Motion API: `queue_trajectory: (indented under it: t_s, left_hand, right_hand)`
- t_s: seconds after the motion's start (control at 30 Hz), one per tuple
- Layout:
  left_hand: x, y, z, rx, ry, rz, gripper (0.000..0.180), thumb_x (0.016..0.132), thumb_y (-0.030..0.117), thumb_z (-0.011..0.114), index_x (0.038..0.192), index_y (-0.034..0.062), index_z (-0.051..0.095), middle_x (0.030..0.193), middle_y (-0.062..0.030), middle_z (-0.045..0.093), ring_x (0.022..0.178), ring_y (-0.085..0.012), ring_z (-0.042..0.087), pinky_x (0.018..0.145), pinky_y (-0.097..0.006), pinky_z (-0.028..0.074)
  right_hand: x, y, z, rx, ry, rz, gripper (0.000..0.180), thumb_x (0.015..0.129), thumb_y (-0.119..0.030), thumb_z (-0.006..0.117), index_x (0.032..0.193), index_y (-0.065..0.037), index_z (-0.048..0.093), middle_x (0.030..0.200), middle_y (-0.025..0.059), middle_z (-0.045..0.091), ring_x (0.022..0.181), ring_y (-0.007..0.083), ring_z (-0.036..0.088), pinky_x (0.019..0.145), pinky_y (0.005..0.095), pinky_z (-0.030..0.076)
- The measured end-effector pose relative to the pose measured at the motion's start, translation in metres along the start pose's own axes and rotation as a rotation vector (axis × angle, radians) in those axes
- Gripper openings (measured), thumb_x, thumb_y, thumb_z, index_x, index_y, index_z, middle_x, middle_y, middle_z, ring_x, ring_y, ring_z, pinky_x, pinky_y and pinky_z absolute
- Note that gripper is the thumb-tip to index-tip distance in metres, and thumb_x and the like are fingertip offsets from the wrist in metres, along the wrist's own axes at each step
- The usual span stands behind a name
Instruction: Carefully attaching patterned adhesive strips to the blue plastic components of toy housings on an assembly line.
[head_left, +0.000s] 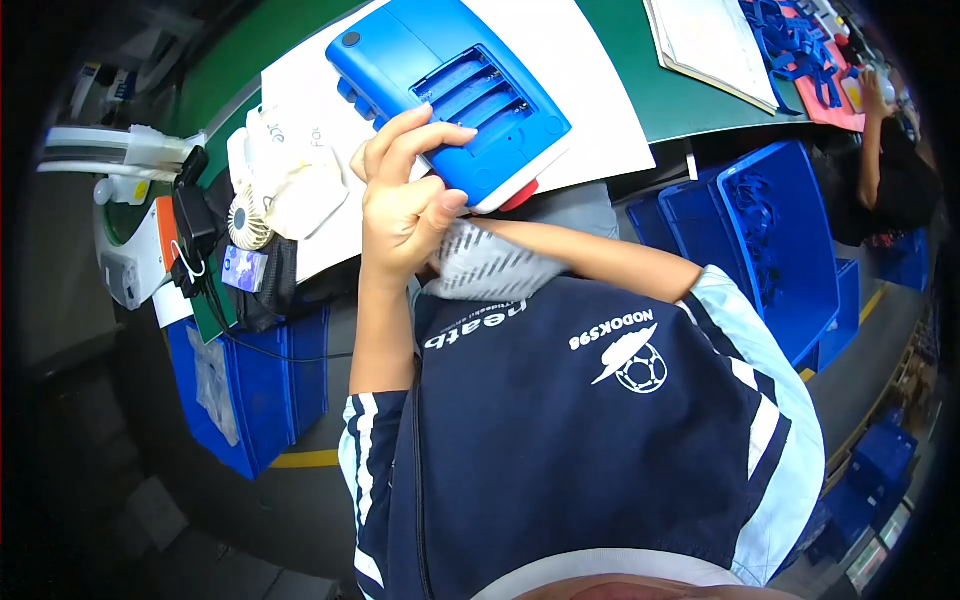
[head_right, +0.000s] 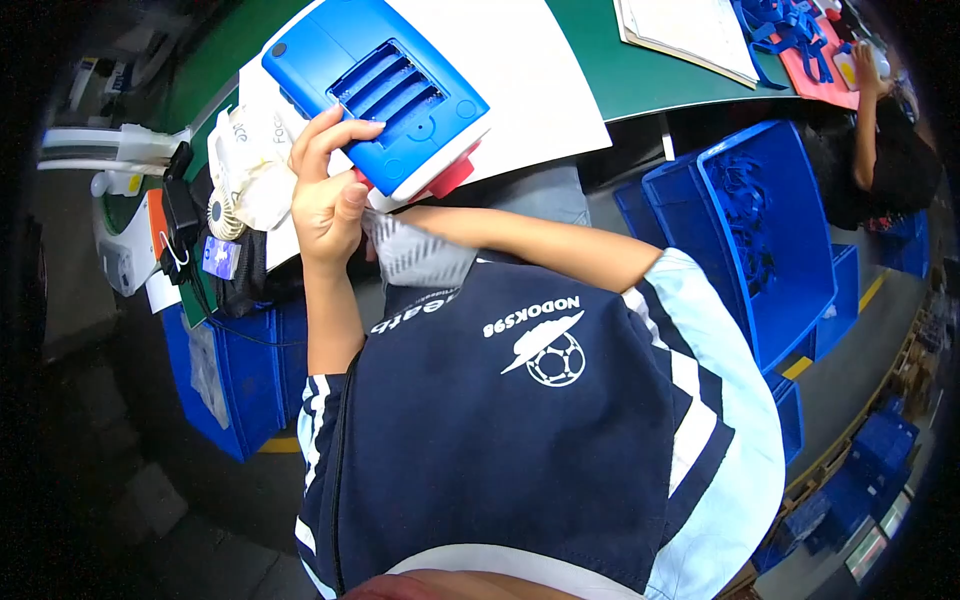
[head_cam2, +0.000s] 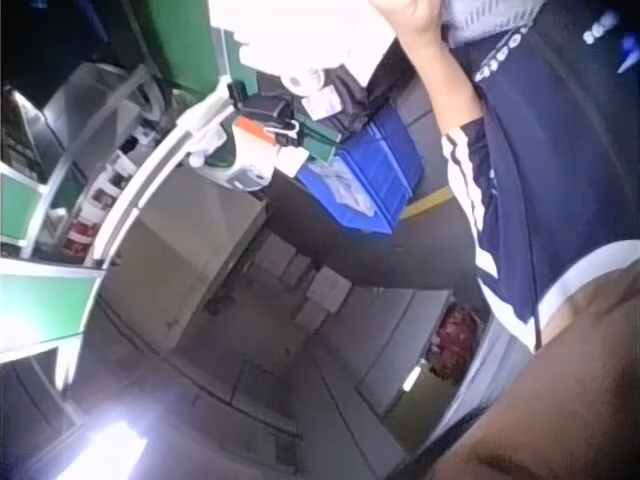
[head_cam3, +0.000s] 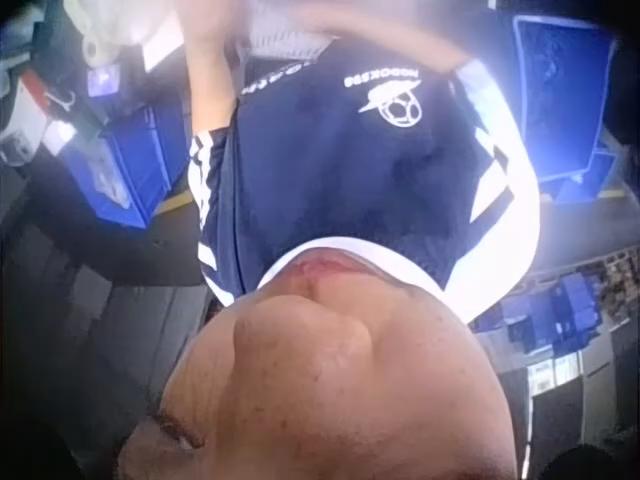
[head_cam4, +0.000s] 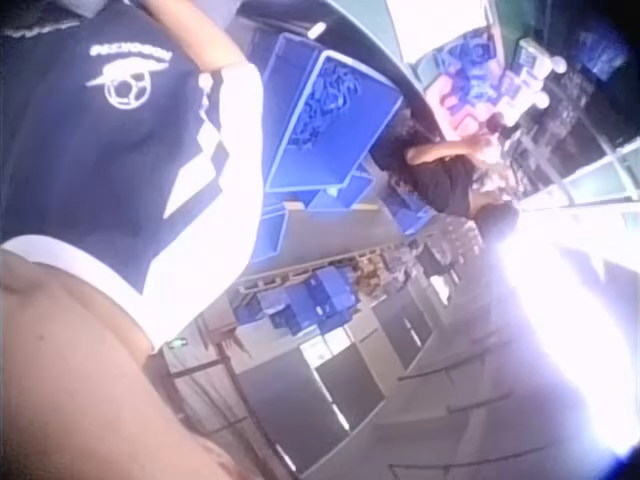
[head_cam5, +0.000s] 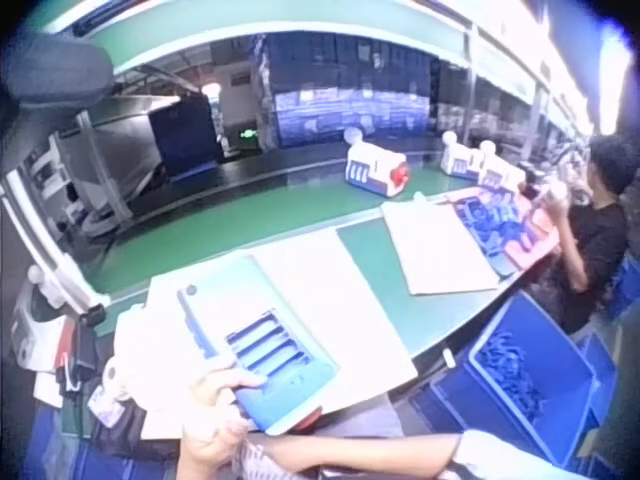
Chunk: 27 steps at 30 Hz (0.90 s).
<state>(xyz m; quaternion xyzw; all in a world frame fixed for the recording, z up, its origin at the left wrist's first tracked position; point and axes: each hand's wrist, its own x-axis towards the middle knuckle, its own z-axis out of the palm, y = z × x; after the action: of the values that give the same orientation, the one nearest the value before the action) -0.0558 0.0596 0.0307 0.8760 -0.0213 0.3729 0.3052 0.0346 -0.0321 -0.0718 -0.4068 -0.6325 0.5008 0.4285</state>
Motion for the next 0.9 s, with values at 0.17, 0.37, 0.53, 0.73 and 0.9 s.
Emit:
queue_trajectory:
  t_s: [0.17,0.37,0.53,0.73,0.9]
  left_hand:
    - [0.008,0.002,0.003,0.022,0.029,0.020,0.056,0.086,0.048,0.047,0.051,0.0043,0.051,0.103,-0.0058,0.063,0.116,-0.0269,0.043,0.096,-0.038,0.023]
    - [0.017,-0.001,0.005,0.120,0.023,0.055,0.046,0.084,0.039,0.054,0.053,0.0050,0.050,0.105,-0.0041,0.062,0.116,-0.0252,0.044,0.096,-0.037,0.022]
    - [0.022,0.002,0.010,0.150,0.011,0.049,0.035,0.081,0.025,0.057,0.054,0.0037,0.050,0.105,-0.0054,0.061,0.116,-0.0269,0.045,0.097,-0.039,0.024]
    - [0.013,0.006,0.010,0.177,-0.006,-0.018,0.036,0.084,0.027,0.051,0.054,0.0086,0.045,0.107,-0.0086,0.061,0.122,-0.0276,0.040,0.102,-0.039,0.022]
    - [0.014,0.020,0.013,0.247,0.040,0.033,0.044,0.069,0.043,0.068,0.084,0.0090,0.044,0.110,-0.0100,0.058,0.121,-0.0308,0.040,0.097,-0.042,0.017]
  right_hand:
    - [-0.070,-0.051,-0.020,0.381,-0.033,0.101,0.016,0.084,-0.015,0.053,0.096,-0.005,0.057,0.107,0.0092,0.062,0.104,0.0169,0.055,0.089,0.0264,0.041]
    - [-0.136,-0.166,-0.069,-0.467,0.249,0.316,0.033,0.081,-0.035,0.055,0.081,-0.003,0.056,0.104,0.0185,0.063,0.071,0.0166,0.050,0.066,0.0238,0.040]
    - [-0.163,-0.185,-0.103,-0.680,0.651,0.222,0.029,0.080,-0.026,0.059,0.095,-0.001,0.054,0.104,0.0143,0.059,0.084,0.0167,0.050,0.076,0.0266,0.040]
    - [-0.174,-0.192,-0.145,-0.914,1.008,0.089,0.037,0.080,-0.015,0.063,0.111,0.000,0.051,0.104,0.0093,0.055,0.100,0.0168,0.051,0.087,0.0300,0.040]
    - [-0.164,-0.190,-0.129,-0.129,1.212,-0.321,0.026,0.083,-0.003,0.052,0.108,0.003,0.050,0.104,0.0106,0.055,0.099,0.0185,0.055,0.087,0.0288,0.043]
